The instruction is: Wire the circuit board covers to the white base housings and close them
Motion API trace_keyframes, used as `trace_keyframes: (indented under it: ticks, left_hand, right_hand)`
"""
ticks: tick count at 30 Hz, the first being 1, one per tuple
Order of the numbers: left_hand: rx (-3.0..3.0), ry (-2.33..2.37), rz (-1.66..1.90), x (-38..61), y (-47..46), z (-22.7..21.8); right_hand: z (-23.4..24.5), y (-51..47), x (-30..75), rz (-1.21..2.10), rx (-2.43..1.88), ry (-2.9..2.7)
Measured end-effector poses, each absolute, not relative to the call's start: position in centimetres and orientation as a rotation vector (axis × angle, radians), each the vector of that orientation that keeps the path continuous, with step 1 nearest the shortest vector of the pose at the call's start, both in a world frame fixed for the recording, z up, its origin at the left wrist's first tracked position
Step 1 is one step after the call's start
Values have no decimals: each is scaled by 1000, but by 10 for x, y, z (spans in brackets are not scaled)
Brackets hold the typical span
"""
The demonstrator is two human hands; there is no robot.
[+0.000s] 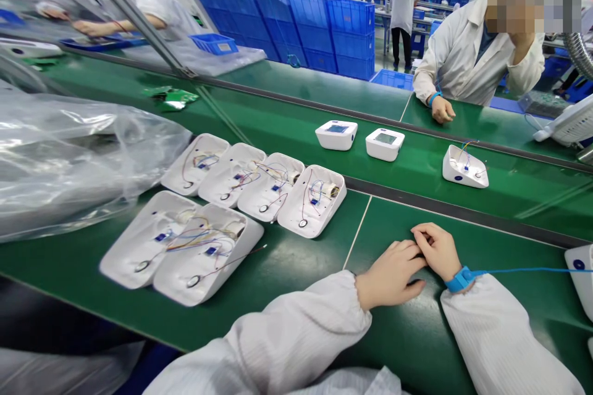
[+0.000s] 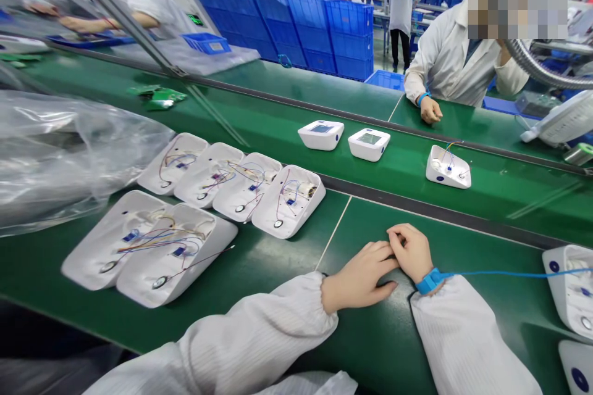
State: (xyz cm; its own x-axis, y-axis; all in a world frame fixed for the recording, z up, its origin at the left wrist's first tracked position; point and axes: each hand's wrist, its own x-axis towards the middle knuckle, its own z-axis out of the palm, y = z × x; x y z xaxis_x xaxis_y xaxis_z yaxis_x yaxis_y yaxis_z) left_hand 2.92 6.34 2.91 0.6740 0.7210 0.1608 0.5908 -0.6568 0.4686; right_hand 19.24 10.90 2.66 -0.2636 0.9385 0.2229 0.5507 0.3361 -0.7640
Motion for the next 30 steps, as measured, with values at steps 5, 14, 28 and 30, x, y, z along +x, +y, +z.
trace_keyframes:
  ticks: [5,14,28,30]
  left_hand:
    - [2513,1033,481,29,63,30]
    - [2492,1022,507,29,63,30]
    - [2456,1015,522,29,63,31]
    - [2461,1019,515,29,63,31]
  right_hand:
    - [27,109,192,754,-1297,-1926]
    - [28,109,192,752,-1302,-1933]
    - [29,109,191,750,-1297,-1930]
    - [29,108,191,749,-1301,-1930]
